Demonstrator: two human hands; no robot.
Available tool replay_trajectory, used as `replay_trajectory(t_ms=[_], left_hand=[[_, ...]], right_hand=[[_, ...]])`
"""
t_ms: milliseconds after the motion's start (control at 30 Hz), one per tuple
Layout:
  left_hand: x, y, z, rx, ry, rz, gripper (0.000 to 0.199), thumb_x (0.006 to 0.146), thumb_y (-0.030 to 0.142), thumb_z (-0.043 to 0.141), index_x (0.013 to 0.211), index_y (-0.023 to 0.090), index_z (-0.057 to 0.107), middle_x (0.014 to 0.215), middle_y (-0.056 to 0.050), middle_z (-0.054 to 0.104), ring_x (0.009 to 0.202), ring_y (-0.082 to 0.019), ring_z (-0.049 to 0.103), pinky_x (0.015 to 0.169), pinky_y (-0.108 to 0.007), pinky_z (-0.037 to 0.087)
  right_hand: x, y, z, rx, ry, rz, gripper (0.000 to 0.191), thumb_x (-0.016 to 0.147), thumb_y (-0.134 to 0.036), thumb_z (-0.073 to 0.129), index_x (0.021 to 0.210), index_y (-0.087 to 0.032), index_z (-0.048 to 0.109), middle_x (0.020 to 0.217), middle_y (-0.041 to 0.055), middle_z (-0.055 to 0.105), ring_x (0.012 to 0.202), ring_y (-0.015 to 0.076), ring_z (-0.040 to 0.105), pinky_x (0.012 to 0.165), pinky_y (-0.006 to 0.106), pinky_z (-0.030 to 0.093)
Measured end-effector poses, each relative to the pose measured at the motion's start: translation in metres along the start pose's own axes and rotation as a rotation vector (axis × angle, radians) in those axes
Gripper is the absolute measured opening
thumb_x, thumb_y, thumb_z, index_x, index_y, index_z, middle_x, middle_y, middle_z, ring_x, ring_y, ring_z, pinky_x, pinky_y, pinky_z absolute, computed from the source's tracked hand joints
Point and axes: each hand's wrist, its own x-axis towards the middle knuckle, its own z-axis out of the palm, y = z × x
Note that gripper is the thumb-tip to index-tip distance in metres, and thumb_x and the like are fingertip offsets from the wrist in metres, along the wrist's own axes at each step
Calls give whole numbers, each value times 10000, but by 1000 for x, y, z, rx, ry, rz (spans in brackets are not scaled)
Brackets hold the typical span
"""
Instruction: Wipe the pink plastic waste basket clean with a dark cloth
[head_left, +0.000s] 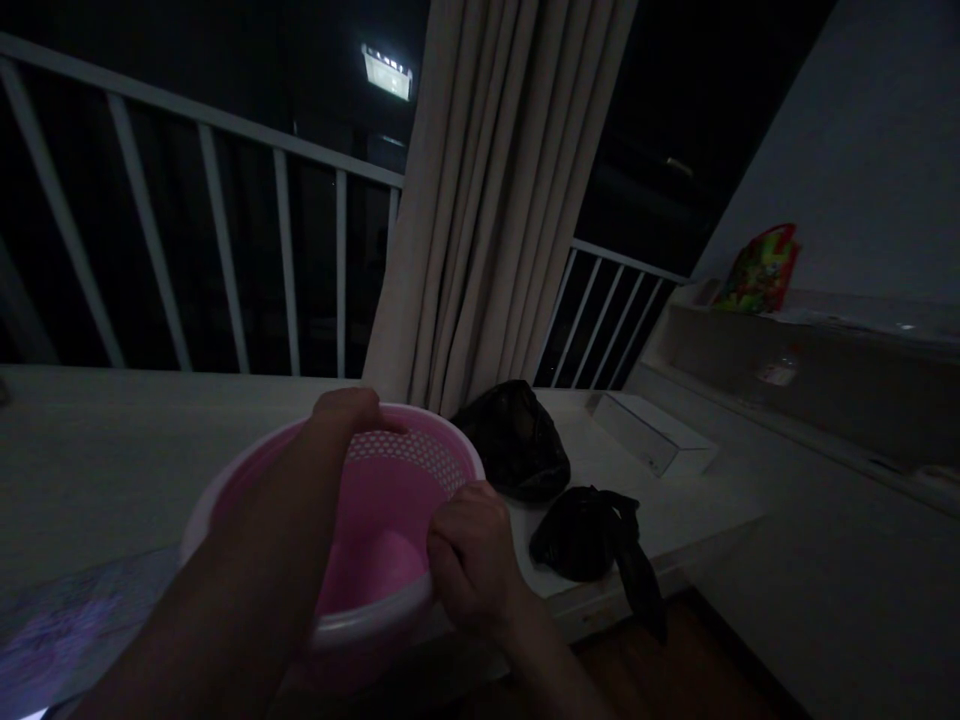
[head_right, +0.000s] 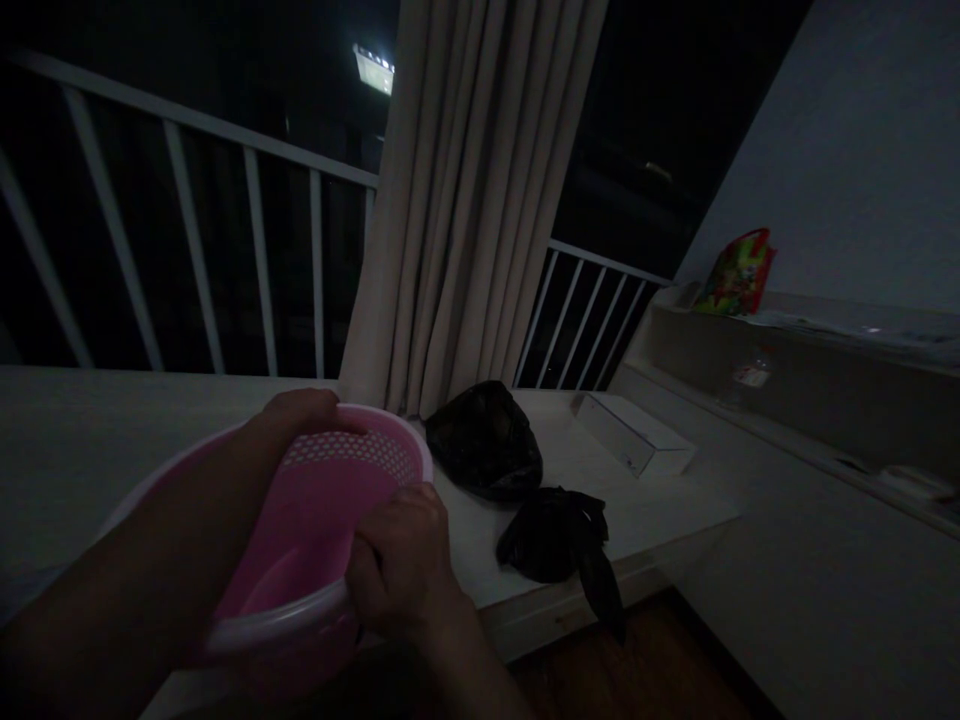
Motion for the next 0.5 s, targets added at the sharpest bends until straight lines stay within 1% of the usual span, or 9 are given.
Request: replay_trajectory(t_ms=[100, 200, 300, 500], left_hand=[[1, -1, 2, -2, 8, -6, 956, 540, 873, 521, 1160, 168, 701, 1186, -201, 672, 1057, -371, 627, 849, -395, 480], [1, -2, 2, 4, 26, -3, 954, 535, 874, 525, 1161, 176, 704, 1185, -201, 672, 1068, -374, 621, 853, -394, 475], [0, -2, 1, -4, 27, 1, 932, 540, 858, 547, 1156, 177, 708, 1183, -203, 673, 1072, -380, 617, 847, -399, 476], [-5, 2, -3, -5, 5, -16, 892, 569, 832, 559, 1149, 170, 706, 1180, -203, 673, 1052, -372, 627, 842, -400, 481]], right_hand=[[-1, -4, 0, -11, -36, -39, 196, 739, -214, 393, 547, -196, 355, 498, -18, 424, 522, 130, 355, 595, 328, 239], [3, 7, -3, -20, -60, -58, 196, 731, -213, 385, 540, -202, 341, 500, -12, 426, 529, 134, 371, 590, 326, 243], [6, 15, -4, -23, -34, -27, 216, 751, -213, 372, 543, -205, 314, 504, -13, 415, 535, 134, 373, 593, 324, 250], [-4, -5, 4, -36, 47, -33, 199, 743, -206, 389, 562, -199, 305, 506, -22, 397, 530, 130, 336, 592, 331, 235]])
